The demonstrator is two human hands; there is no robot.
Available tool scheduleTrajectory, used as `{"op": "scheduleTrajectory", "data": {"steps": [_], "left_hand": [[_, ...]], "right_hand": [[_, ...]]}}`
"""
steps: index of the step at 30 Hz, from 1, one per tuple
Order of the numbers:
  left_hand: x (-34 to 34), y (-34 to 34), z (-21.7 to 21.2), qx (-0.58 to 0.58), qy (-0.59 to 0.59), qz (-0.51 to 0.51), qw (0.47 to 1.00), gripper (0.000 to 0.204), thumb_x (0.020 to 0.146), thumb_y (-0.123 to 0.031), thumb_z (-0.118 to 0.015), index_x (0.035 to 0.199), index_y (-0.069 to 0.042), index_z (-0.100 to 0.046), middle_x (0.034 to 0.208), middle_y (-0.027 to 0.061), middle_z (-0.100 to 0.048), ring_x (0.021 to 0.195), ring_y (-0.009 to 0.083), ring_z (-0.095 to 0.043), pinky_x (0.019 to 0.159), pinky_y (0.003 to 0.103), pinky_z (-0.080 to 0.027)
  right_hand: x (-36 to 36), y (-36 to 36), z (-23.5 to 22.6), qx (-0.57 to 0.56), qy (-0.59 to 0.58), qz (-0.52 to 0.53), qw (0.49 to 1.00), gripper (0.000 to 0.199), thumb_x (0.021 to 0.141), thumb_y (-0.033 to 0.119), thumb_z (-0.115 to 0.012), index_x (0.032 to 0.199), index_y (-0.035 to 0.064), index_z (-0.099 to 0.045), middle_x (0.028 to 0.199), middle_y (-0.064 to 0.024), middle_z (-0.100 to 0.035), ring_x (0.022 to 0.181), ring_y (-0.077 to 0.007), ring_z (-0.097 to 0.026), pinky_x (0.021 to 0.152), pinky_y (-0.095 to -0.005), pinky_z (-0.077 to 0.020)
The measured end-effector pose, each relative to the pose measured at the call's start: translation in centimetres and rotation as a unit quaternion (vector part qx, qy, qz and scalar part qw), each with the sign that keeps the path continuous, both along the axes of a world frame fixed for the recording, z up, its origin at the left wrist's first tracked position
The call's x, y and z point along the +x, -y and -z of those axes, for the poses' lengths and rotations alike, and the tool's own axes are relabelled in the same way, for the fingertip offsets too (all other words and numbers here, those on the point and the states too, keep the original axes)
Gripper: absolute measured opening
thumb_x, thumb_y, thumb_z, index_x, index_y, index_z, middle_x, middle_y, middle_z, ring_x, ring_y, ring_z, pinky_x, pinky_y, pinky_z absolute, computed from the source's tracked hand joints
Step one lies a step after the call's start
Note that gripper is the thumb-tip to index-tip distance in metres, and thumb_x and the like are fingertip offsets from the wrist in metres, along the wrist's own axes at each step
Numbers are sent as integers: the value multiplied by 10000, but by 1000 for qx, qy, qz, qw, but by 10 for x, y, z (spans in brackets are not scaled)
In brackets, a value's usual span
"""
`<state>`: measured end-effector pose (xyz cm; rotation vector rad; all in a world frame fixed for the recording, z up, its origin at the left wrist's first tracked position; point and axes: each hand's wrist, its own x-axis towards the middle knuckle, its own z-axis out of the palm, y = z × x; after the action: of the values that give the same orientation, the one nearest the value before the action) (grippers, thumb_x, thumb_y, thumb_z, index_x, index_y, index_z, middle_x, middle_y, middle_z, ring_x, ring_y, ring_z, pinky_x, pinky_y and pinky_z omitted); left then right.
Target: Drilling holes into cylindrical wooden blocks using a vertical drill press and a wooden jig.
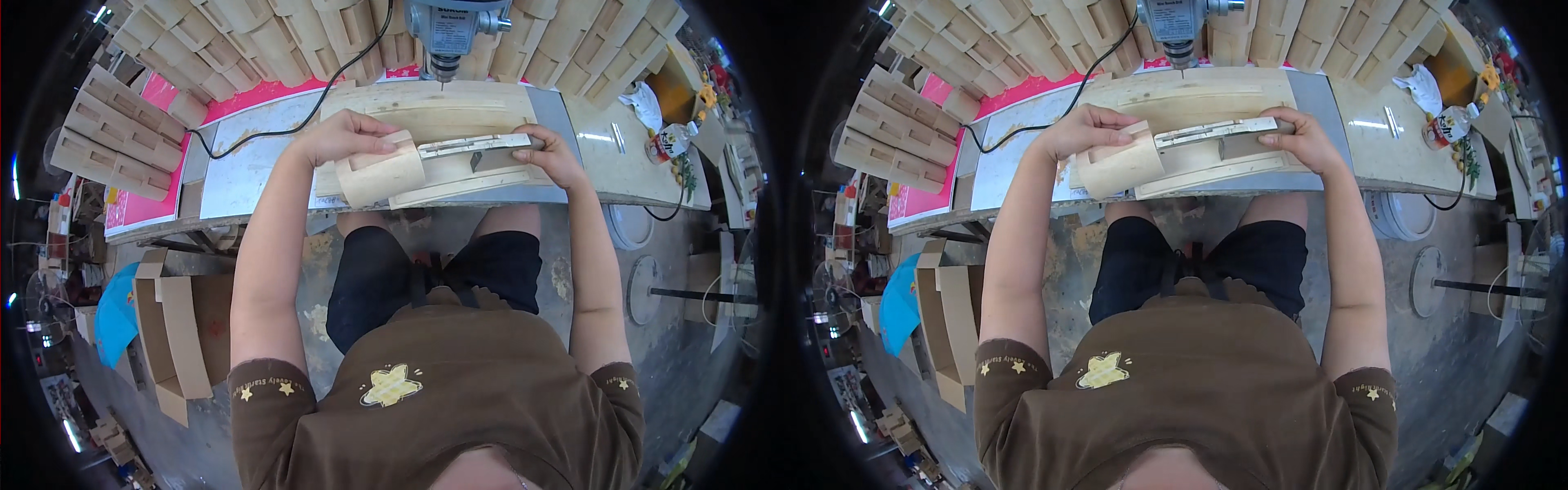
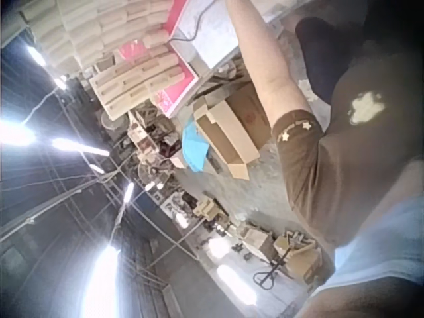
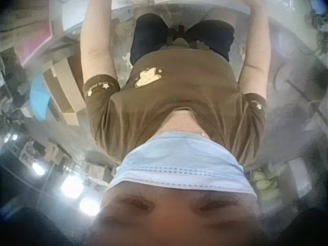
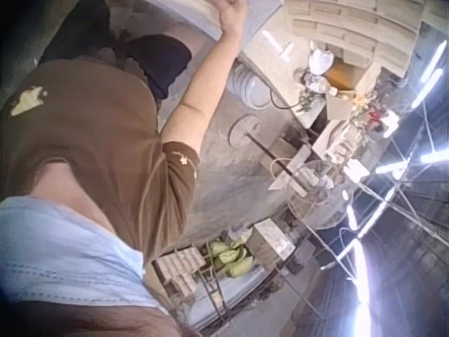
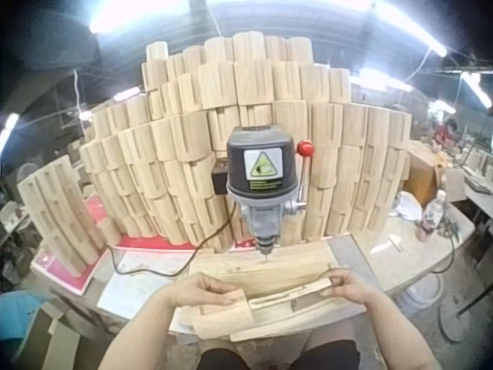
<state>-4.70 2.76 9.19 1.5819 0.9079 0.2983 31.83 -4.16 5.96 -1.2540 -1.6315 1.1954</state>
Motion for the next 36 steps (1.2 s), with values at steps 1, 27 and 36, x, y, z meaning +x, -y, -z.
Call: {"op": "scheduleTrajectory", "data": {"steps": [1, 27, 36], "left_hand": [[0, -2, -1, -5, -5, 17, 1000, 472, 746, -267, -751, 1132, -21, -632, 1015, 66, -670, 921, 109, -600, 858, 241, -437], [81, 88, 69, 209, 224, -568, 764, 358, 971, -296, -391, 1093, 24, -494, 1026, 124, -531, 945, 201, -488, 880, 332, -377], [71, 122, 80, 406, 29, -363, 839, 583, 754, -259, -672, 1247, -11, -481, 1134, 169, -556, 1044, 315, -505, 921, 389, -321]], "right_hand": [[0, 0, -1, -31, -27, 3, 999, 294, 749, 36, -710, 1032, 26, -631, 1003, -13, -610, 947, -111, -545, 866, -252, -427], [-27, 24, 16, 153, 95, 73, 981, 357, 737, 66, -711, 1070, 38, -585, 985, -71, -603, 988, -220, -518, 877, -316, -408], [-36, 30, 12, 286, 263, 193, 901, 415, 638, 142, -782, 1015, 87, -617, 865, -57, -624, 864, -266, -513, 745, -344, -425]]}}
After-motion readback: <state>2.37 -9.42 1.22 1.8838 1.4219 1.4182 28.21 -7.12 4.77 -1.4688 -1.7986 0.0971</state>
